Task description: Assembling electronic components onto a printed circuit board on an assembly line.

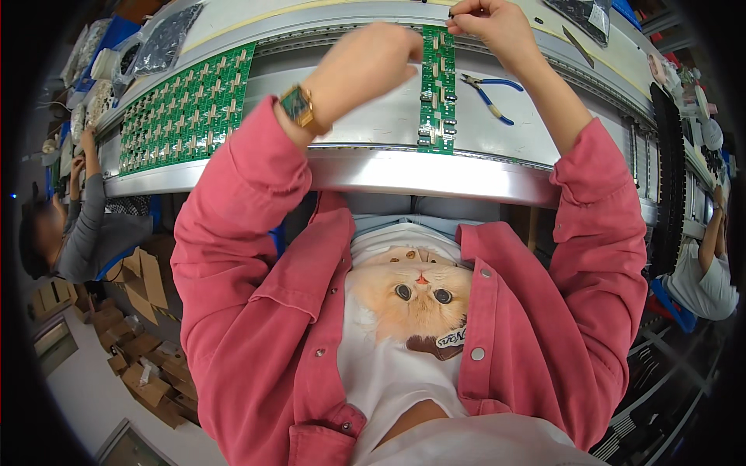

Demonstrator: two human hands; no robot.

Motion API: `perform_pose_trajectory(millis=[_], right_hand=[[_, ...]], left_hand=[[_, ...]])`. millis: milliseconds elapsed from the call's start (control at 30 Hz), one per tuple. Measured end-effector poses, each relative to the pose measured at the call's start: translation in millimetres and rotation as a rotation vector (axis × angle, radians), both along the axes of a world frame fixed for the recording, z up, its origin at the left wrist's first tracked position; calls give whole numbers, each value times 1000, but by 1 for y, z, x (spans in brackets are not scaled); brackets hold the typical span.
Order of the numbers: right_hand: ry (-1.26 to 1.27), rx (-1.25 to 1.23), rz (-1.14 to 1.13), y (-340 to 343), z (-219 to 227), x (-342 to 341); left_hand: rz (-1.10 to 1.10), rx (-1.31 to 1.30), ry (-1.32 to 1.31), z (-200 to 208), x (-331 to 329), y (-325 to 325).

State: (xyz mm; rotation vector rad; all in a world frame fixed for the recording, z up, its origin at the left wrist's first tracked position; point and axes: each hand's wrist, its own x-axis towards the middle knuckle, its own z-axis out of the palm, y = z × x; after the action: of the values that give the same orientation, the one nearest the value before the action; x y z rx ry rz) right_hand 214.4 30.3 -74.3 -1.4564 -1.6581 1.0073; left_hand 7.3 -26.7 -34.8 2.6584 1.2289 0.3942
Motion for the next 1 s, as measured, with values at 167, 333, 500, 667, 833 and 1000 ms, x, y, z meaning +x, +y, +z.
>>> perform_pose_trajectory(millis=[167, 333, 500, 667, 833, 1000], right_hand=[[265, 68, 114, -47, 6, -10], [221, -20, 116, -77, 4, -15], [-98, 92, 177, -91, 5, -14], [-177, 219, 207, -90, -6, -9], [-183, 191, 235, -90, -6, -11], [-221, 214, 254, -90, -6, -11]], left_hand=[[272, -75, 107, -10, -11, 73], [146, 345, -290, -68, -27, 147], [203, 380, -206, -80, -29, 158], [293, 296, -199, -69, -22, 146], [348, 252, -174, -55, -21, 127], [199, 340, -436, -57, -21, 123]])
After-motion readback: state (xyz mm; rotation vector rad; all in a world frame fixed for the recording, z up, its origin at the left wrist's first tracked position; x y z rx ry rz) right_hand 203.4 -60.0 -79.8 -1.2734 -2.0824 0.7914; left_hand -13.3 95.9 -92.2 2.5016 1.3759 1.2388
